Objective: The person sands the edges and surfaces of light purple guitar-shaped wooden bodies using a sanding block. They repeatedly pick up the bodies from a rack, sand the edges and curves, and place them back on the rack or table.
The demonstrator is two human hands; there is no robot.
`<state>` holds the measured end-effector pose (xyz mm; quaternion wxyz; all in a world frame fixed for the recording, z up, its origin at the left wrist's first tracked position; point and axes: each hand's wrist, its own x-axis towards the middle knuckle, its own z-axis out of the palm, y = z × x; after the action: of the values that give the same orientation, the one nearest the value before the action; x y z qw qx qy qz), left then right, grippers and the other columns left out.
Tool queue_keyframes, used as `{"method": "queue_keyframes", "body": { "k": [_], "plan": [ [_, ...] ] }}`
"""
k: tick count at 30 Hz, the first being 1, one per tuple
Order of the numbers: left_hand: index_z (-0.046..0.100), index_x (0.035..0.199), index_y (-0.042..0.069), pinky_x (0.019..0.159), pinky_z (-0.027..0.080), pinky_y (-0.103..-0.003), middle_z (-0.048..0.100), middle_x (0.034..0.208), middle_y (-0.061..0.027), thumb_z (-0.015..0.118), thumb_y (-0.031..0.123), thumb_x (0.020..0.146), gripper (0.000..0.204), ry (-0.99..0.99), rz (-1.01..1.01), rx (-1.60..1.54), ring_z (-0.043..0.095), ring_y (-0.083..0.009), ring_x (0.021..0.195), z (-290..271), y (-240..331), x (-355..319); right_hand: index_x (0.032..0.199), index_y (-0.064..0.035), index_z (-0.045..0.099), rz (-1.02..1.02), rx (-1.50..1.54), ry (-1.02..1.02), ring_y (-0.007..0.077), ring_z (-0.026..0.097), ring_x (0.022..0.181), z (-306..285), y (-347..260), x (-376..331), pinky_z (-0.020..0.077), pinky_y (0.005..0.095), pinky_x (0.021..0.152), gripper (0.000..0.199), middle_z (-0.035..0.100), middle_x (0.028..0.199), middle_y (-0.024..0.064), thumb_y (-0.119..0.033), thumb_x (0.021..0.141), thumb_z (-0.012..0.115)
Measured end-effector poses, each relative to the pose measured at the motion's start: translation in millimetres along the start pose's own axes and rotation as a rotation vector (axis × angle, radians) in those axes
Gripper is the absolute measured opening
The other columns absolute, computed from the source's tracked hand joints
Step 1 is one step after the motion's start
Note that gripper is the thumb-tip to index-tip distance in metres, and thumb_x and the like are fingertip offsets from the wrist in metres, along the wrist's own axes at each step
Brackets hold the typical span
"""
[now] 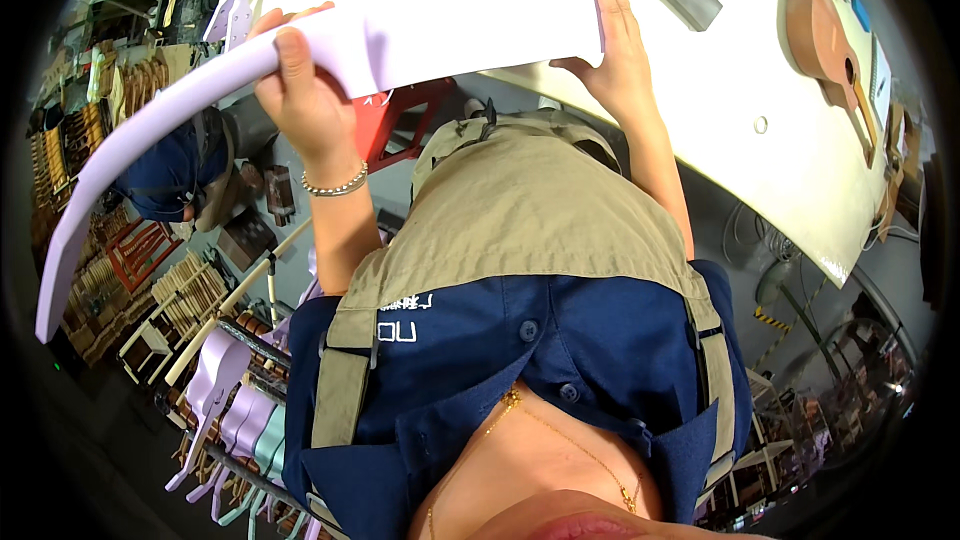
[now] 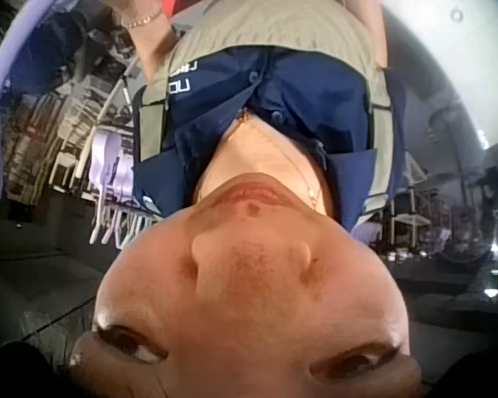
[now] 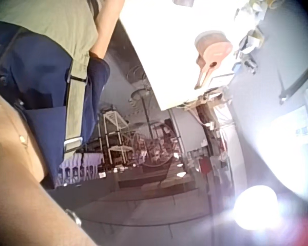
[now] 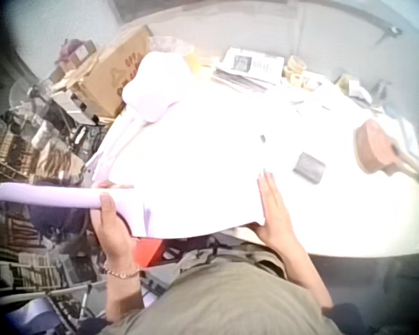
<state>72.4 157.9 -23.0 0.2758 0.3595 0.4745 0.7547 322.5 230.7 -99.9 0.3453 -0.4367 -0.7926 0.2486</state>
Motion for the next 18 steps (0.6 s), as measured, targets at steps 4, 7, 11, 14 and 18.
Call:
{"method": "queue_keyframes", "body": {
  "k": [4, 7, 11, 14, 18],
  "plan": [
    [0.043, 0.109, -0.005, 0.088, 0.041, -0.041, 0.057, 0.1, -0.019, 0.053, 0.027, 0.087, 0.04, -0.267, 0.027, 0.02, 0.055, -0.0299, 0.098, 21, 3, 4, 0.133, -0.0076, 0.03, -0.065, -0.128, 0.004, 0.0339, 0.024, 0.129, -3, -10, 4, 0.027, 0.0494, 0.101, 0.099, 0.029, 0.139, 0.0125, -0.019, 0.049, 0.081],
    [0.05, 0.098, -0.001, 0.069, 0.046, -0.026, 0.062, 0.086, -0.0105, 0.058, 0.02, 0.085, 0.026, -0.396, 0.046, 0.045, 0.058, -0.0142, 0.076, 44, 7, 11, 0.133, -0.0055, 0.03, -0.074, -0.163, 0.008, 0.0337, 0.024, 0.129, -5, -17, 6, 0.023, 0.054, 0.101, 0.097, 0.029, 0.138, 0.0146, -0.026, 0.053, 0.08],
    [0.051, 0.104, -0.009, 0.086, 0.041, -0.031, 0.059, 0.101, -0.0166, 0.053, 0.021, 0.088, 0.034, -0.531, 0.071, 0.137, 0.056, -0.022, 0.095, 58, 7, 14, 0.134, -0.0026, 0.026, -0.054, 0.153, -0.012, 0.0318, 0.024, 0.129, -8, -25, 11, 0.0124, 0.0533, 0.104, 0.101, 0.03, 0.138, 0.0177, -0.038, 0.056, 0.078],
    [0.05, 0.106, -0.008, 0.086, 0.04, -0.03, 0.06, 0.101, -0.0162, 0.054, 0.021, 0.088, 0.034, -0.551, 0.078, 0.205, 0.056, -0.0209, 0.094, 64, 5, 13, 0.135, -0.0019, 0.024, 0.033, 0.477, -0.001, 0.0304, 0.024, 0.13, -8, -28, 14, 0.0067, 0.0508, 0.105, 0.103, 0.029, 0.138, 0.0179, -0.041, 0.057, 0.078],
    [0.055, 0.102, -0.007, 0.084, 0.04, -0.028, 0.06, 0.1, -0.0136, 0.055, 0.022, 0.087, 0.032, -0.604, 0.122, 0.284, 0.056, -0.0181, 0.091, 74, 7, 18, 0.137, -0.0052, 0.022, 0.12, 0.549, 0.026, 0.0221, 0.044, 0.111, -11, -25, 10, 0.032, 0.0365, 0.093, 0.098, 0.042, 0.125, 0.0145, -0.03, 0.061, 0.079]
  ]
}}
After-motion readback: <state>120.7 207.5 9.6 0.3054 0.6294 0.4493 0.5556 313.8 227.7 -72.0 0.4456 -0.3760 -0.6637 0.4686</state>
